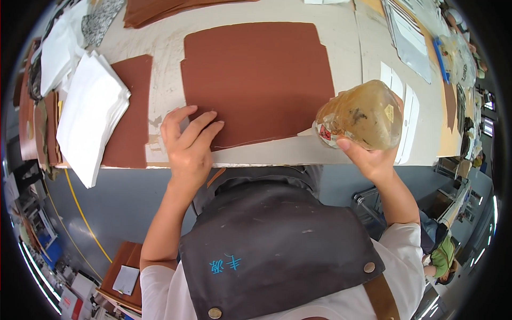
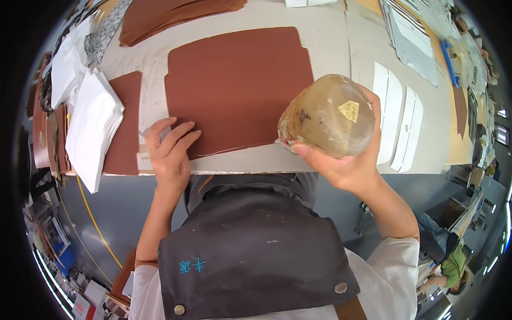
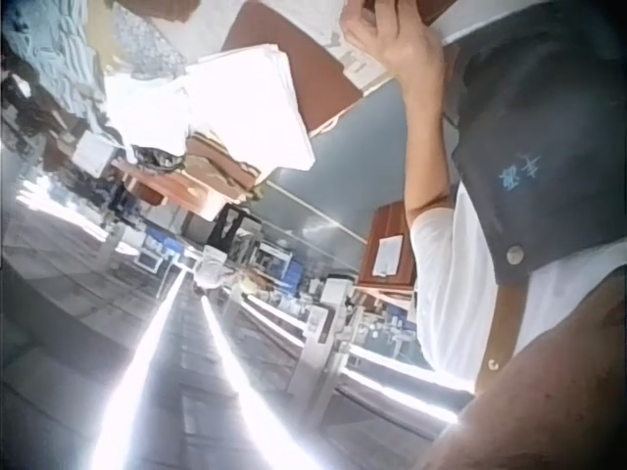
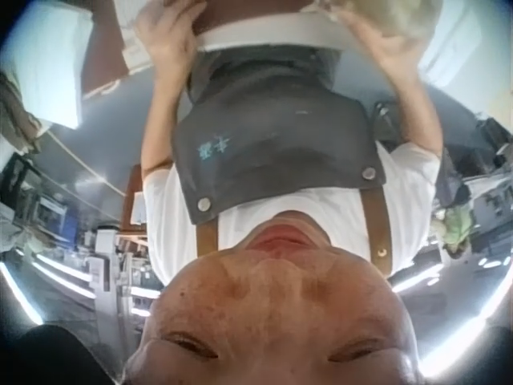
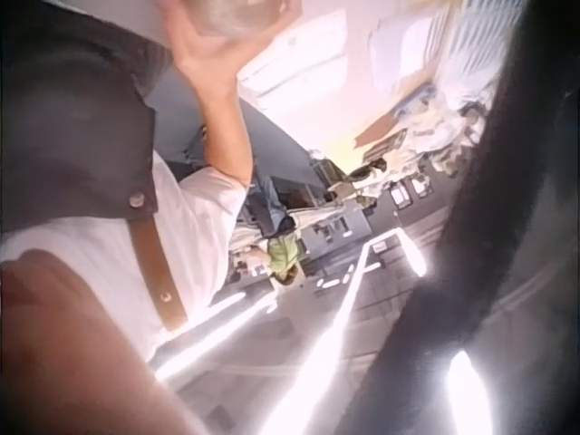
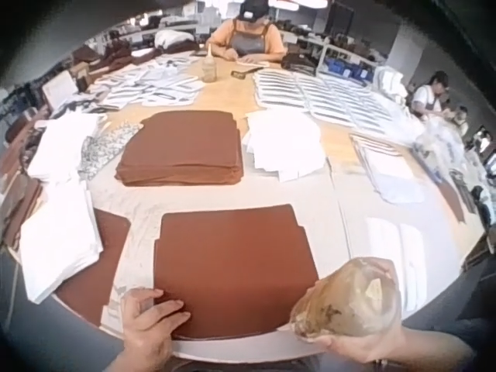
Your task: Applying glue to leather panels and attaching paper linings and reinforcement strips to prepare them for assembly.
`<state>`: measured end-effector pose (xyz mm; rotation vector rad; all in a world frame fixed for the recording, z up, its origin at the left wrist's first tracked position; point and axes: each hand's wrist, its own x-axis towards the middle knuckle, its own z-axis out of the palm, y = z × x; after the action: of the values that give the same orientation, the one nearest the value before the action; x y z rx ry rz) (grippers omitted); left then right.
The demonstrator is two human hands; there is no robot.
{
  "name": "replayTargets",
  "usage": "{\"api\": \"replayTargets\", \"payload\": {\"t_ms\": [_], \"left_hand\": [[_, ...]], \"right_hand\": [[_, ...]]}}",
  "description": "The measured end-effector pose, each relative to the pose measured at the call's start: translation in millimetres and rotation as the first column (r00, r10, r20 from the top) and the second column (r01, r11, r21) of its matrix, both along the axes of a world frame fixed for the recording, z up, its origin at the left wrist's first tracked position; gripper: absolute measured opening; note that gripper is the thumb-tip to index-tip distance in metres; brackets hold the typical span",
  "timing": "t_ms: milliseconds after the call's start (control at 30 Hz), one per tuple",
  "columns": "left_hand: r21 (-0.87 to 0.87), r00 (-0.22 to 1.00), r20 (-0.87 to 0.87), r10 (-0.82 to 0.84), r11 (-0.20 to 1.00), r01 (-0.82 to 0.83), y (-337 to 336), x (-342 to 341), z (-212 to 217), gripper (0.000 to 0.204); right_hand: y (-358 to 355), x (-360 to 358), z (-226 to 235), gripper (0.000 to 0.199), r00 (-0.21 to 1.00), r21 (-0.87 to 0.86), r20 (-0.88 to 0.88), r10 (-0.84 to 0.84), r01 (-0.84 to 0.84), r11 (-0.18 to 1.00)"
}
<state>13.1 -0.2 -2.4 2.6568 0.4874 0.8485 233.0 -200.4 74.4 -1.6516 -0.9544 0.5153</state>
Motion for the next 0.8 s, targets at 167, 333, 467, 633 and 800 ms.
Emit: {"api": "replayTargets", "payload": {"t_ms": [167,333,467,633,800], "left_hand": [[0.003,1.0,-0.016,-0.018,1.0,0.018,-0.5,-0.8,2.1,0.024],[0.004,0.999,-0.032,-0.012,1.0,0.012,-0.7,0.6,1.9,0.025],[-0.004,0.998,-0.057,-0.006,1.0,0.006,-0.7,-1.3,5.6,0.027],[-0.109,0.997,-0.068,0.039,0.993,-0.047,-4.0,-2.2,6.9,0.037],[-0.15,0.997,-0.063,0.055,0.987,-0.064,-6.7,1.4,7.2,0.031]], "right_hand": [[-21.3,12.4,3.4,0.085,0.996,-0.041,0.018,-0.085,0.086,0.995],[-39.5,26.3,3.5,0.083,0.979,-0.108,0.123,-0.165,0.178,0.978],[-50.3,37.8,6.8,0.078,0.971,-0.121,0.128,-0.203,0.219,0.968],[2.0,58.6,10.9,0.074,0.767,0.136,-0.583,-0.268,0.417,0.899],[106.3,42.3,-5.1,0.039,0.96,0.284,-0.252,-0.118,0.19,0.94]]}}
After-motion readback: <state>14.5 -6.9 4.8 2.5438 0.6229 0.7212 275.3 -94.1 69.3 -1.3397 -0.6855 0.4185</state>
